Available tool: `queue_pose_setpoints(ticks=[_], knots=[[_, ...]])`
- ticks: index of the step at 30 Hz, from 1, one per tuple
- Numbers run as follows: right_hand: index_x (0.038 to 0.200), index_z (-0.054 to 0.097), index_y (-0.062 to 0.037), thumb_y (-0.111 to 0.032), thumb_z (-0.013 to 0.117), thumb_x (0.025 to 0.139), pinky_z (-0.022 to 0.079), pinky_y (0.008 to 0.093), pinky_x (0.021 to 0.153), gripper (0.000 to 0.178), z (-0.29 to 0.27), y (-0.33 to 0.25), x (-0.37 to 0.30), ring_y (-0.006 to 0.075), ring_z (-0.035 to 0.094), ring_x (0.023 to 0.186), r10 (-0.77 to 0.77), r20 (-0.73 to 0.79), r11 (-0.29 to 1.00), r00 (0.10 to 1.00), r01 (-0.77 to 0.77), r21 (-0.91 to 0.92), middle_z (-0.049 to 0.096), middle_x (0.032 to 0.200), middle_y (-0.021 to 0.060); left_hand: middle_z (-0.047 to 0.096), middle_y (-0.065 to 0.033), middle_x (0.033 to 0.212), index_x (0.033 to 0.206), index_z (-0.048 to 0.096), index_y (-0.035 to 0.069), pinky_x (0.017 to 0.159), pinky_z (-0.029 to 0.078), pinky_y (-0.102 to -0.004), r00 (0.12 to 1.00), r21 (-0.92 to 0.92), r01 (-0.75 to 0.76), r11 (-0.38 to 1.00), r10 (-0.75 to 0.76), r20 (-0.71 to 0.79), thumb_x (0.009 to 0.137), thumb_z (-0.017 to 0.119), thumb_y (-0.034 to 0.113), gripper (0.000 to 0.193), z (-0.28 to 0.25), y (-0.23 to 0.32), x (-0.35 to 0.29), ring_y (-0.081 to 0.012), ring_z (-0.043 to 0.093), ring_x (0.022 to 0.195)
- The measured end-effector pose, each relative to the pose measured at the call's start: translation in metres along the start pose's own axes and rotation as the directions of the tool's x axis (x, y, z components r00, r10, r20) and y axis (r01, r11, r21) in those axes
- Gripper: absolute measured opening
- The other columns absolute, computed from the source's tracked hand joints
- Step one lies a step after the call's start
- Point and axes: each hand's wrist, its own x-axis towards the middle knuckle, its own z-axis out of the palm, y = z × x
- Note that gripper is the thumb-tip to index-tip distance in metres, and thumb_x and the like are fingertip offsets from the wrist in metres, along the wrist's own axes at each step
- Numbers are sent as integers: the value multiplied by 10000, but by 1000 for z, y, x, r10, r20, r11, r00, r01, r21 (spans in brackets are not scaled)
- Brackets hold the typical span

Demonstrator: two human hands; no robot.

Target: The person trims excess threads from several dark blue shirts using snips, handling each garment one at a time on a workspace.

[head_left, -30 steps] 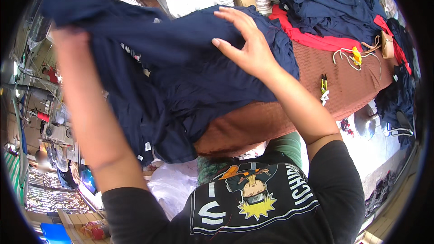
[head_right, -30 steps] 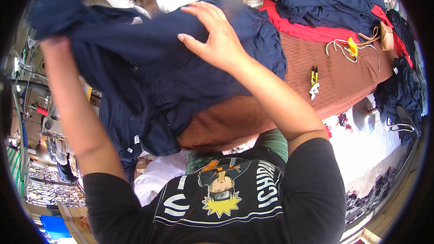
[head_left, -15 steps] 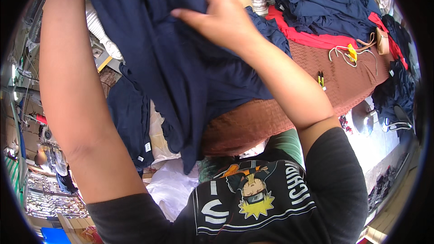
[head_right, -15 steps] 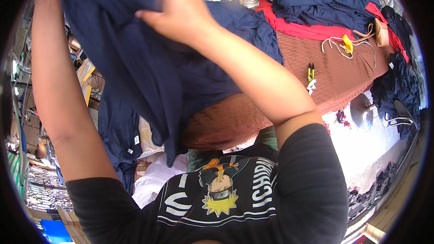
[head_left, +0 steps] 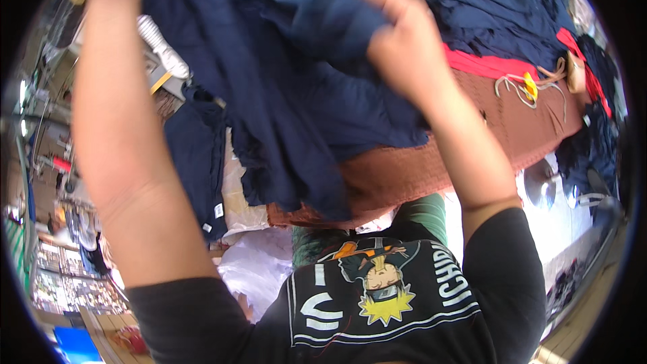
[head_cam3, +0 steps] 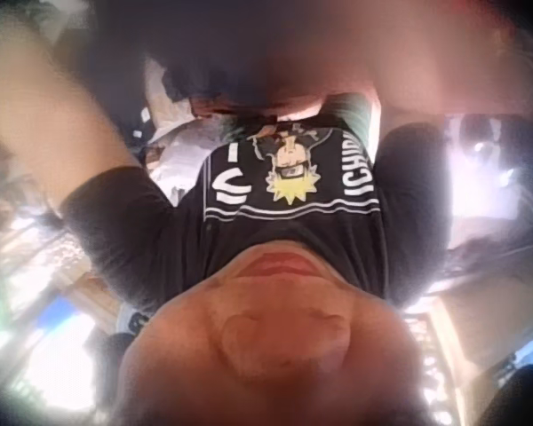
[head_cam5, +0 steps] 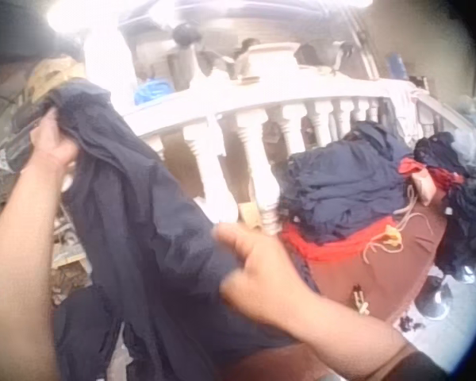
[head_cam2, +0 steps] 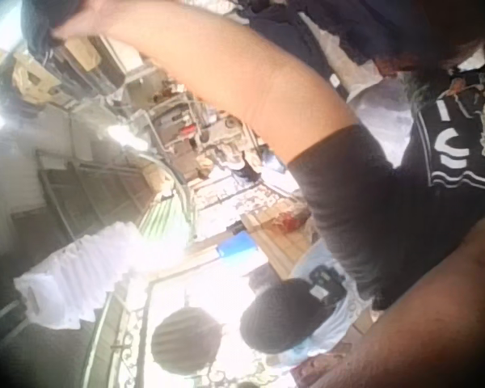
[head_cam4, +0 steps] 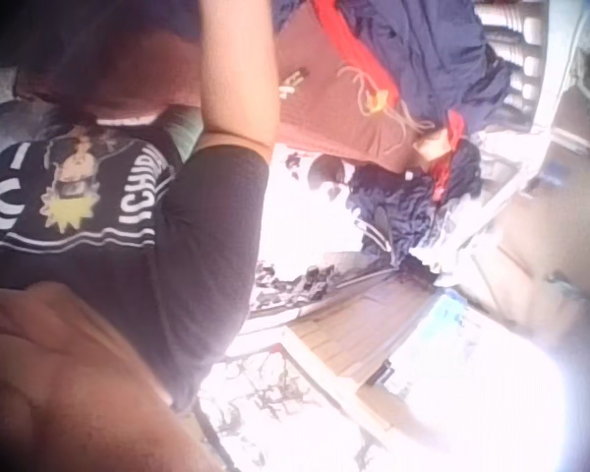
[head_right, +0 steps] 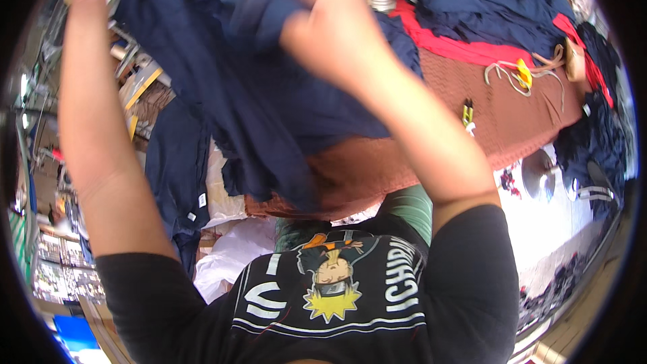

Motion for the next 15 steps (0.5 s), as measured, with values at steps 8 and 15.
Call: queue_pose_setpoints(ticks=[8, 15], knots=[[1346, 451, 80, -387, 811, 698, 411, 465, 1000, 876, -15, -42, -59, 406, 510, 1225, -546, 762, 743, 347, -220, 632, 494, 1357, 256, 616, -167, 1233, 1226, 573, -4, 1024, 454, -455, 794, 56, 570, 820, -532, -294, 951, 476, 322, 437, -17, -146, -184, -304, 592, 1137], [1296, 473, 134, -440, 622, 826, 465, 405, 829, 756, -16, -86, -93, 406, 571, 1117, -866, 377, 342, 329, -161, 926, 487, 1311, 335, 630, -155, 1210, 1203, 579, -3, 1017, 452, -445, 830, -164, 499, 851, -524, -193, 958, 477, 314, 414, -49, -188, -194, -299, 603, 1120]])
